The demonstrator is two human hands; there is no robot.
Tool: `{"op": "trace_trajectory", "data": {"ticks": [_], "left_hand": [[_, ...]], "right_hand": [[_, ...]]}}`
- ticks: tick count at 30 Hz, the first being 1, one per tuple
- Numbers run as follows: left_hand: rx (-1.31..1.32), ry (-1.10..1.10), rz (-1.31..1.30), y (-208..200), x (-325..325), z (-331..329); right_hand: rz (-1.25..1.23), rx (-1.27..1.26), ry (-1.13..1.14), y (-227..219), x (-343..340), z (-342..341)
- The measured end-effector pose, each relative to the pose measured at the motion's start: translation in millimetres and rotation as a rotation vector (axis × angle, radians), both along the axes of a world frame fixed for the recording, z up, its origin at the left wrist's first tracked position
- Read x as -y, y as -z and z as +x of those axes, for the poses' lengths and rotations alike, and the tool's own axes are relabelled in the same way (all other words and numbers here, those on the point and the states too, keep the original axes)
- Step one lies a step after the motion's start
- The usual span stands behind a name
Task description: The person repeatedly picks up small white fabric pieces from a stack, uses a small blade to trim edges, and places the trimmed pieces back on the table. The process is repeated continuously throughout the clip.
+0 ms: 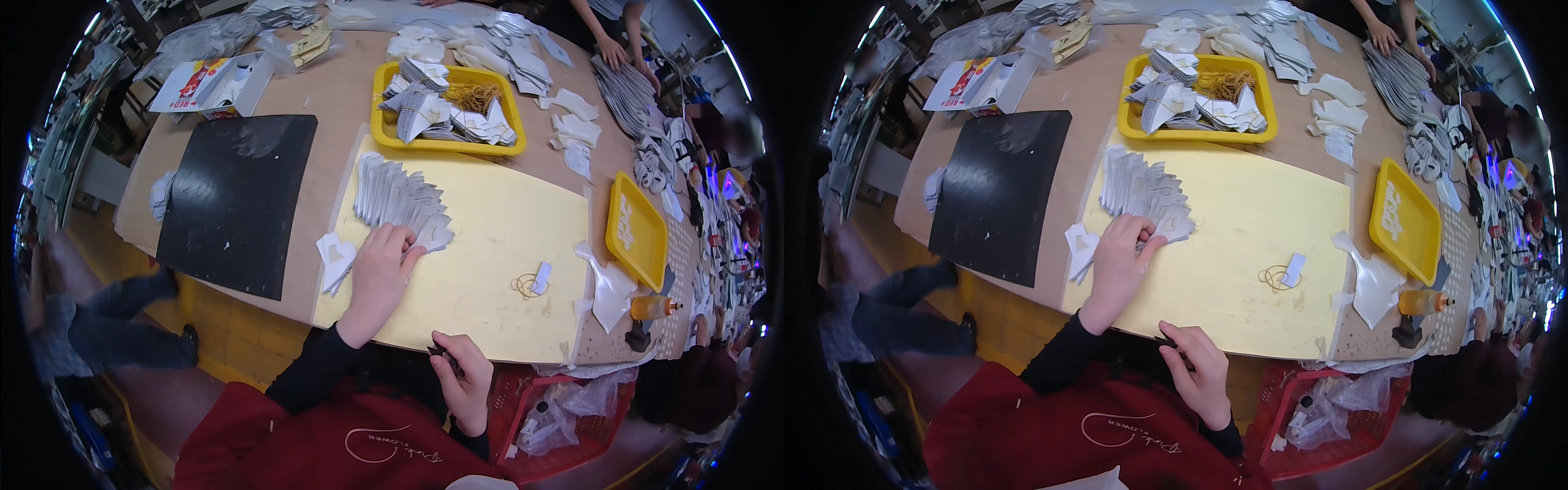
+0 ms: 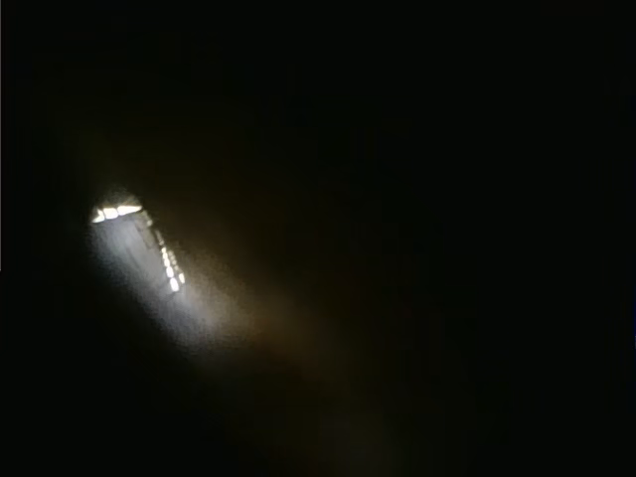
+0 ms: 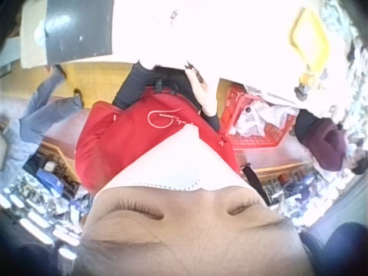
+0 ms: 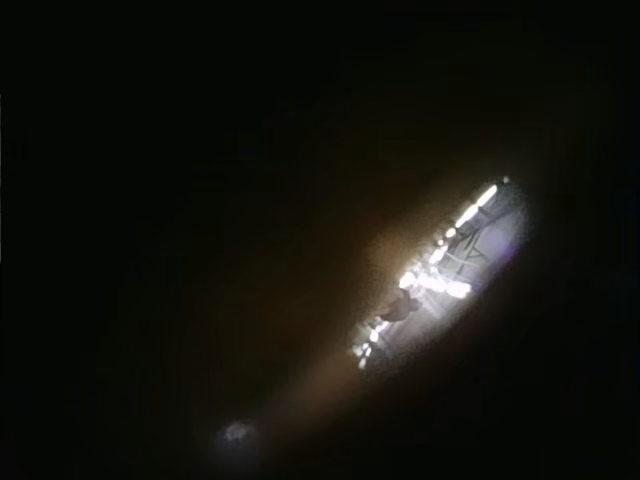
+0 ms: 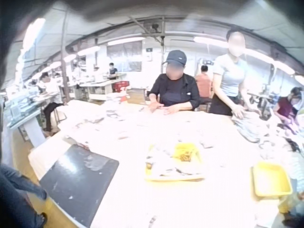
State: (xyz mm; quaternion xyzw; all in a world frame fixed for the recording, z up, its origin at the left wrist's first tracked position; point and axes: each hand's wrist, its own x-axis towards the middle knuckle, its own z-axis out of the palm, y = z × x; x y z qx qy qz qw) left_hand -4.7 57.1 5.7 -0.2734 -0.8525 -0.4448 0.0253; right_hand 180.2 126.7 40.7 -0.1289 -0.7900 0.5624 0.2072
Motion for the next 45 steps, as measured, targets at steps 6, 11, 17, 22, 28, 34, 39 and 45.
{"op": "trace_trajectory", "data": {"ticks": [6, 11, 17, 22, 28, 34, 39, 45], "left_hand": [[0.162, 0.055, 0.044, -7, 30, 4], [0.688, 0.156, 0.213, -29, 54, 19], [0.914, 0.176, 0.317, -11, 59, 25], [0.894, 0.164, 0.322, -11, 66, 22], [0.898, 0.176, 0.343, -15, 66, 19], [0.943, 0.166, 0.388, -13, 72, 16], [1.003, 0.248, 0.432, -18, 74, 16], [0.362, 0.512, 0.428, -25, 81, 23]], "right_hand": [[-0.035, 0.046, 0.029, 10, -2, 3], [-0.016, -0.01, 0.05, 8, -6, -5], [0.011, 0.084, 0.199, 14, -10, -24], [0.276, 0.166, 0.145, 15, -22, -35], [0.252, 0.209, 0.244, 23, -16, -43], [0.224, 0.196, 0.196, 20, -14, -38], [0.141, 0.128, 0.131, 8, -9, -36], [-0.673, 0.034, 0.022, 10, -11, -22]]}}
